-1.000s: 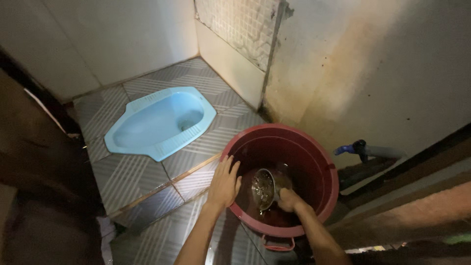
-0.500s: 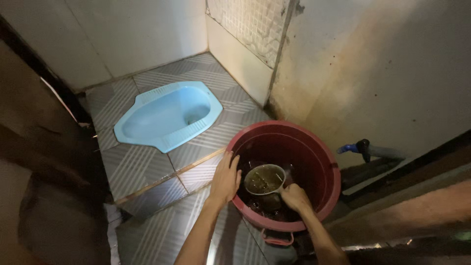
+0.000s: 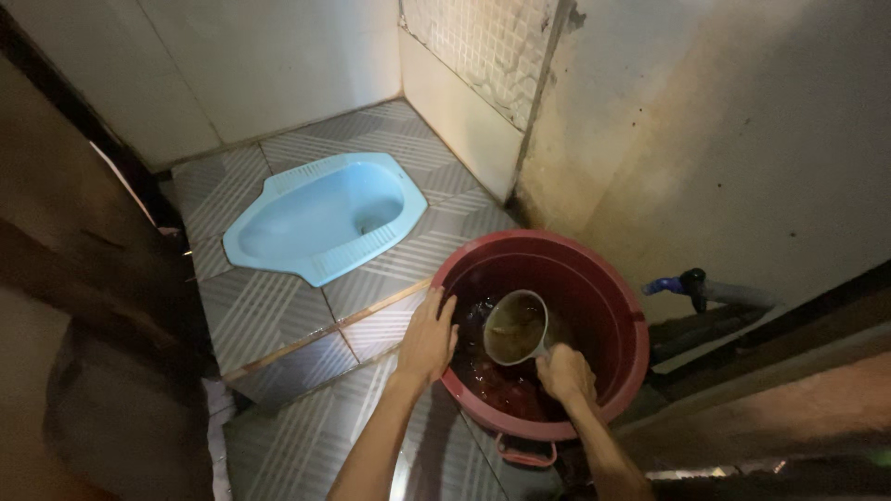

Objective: The person mixes detergent with water in a plastic cup and uses a toothbrush to scrub the surface of a blue squat toilet.

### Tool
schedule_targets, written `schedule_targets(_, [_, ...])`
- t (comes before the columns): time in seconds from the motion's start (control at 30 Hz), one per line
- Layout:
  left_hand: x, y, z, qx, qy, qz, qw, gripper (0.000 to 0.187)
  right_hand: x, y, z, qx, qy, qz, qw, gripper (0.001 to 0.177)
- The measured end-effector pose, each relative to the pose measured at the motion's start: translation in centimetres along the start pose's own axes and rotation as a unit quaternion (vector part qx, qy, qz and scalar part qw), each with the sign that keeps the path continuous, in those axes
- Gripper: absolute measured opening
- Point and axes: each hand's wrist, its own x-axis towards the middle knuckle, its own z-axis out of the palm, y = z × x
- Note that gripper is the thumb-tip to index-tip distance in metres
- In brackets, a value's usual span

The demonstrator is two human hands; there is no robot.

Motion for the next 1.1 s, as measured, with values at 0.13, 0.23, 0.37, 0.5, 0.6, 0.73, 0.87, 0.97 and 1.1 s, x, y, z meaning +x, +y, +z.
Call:
schedule_targets(0.13, [0.2,-0.1,0.3,0.007,0.003,0.006,1.0,0.055,-0.4,0.2,-0.5,0.027,0.057,-0.021,0.998,0.039])
schedule_targets(0.23, [0.1,-0.2,0.4,0.006,0.004,0.007,1.0,0.056,-0.2,0.5,-0.3,0.029,0.07,-0.024,0.997,0.039])
schedule_targets(0.37, [0.0,-0.2,0.2,0.011,-0.004,0.012,1.0,0.055,0.1,0.7,-0.1,0.025,0.077,-0.027,0.996,0.039])
schedule_targets(0.5, [-0.2,0.1,0.0,0.011,-0.008,0.004,1.0,0.056,-1.0,0.1,-1.0,0.011,0.057,-0.012,0.998,0.036])
schedule_targets(0.6, [-0.3,-0.1,-0.1,0.016,-0.012,-0.001,1.0,0.056,-2.1,-0.7,-1.9,0.034,0.056,0.004,0.998,0.038])
schedule_targets(0.73, [-0.5,-0.4,0.0,0.023,-0.013,-0.004,1.0,0.057,-2.6,-0.9,-2.3,0.044,0.07,-0.022,0.996,0.038])
schedule_targets(0.87, [-0.8,-0.5,0.1,0.037,-0.011,-0.005,0.999,0.059,-2.0,-0.5,-2.2,0.094,0.067,-0.028,0.993,0.034])
schedule_targets(0.97, [-0.8,-0.4,-0.3,0.027,-0.007,-0.014,1.0,0.059,-1.1,0.1,-1.7,0.207,0.057,-0.04,0.976,0.031])
schedule_targets(1.1, [-0.4,0.5,-1.6,0.0,-0.008,-0.051,0.999,0.055,-0.4,0.9,-0.9,0.31,0.03,-0.017,0.95,0.033])
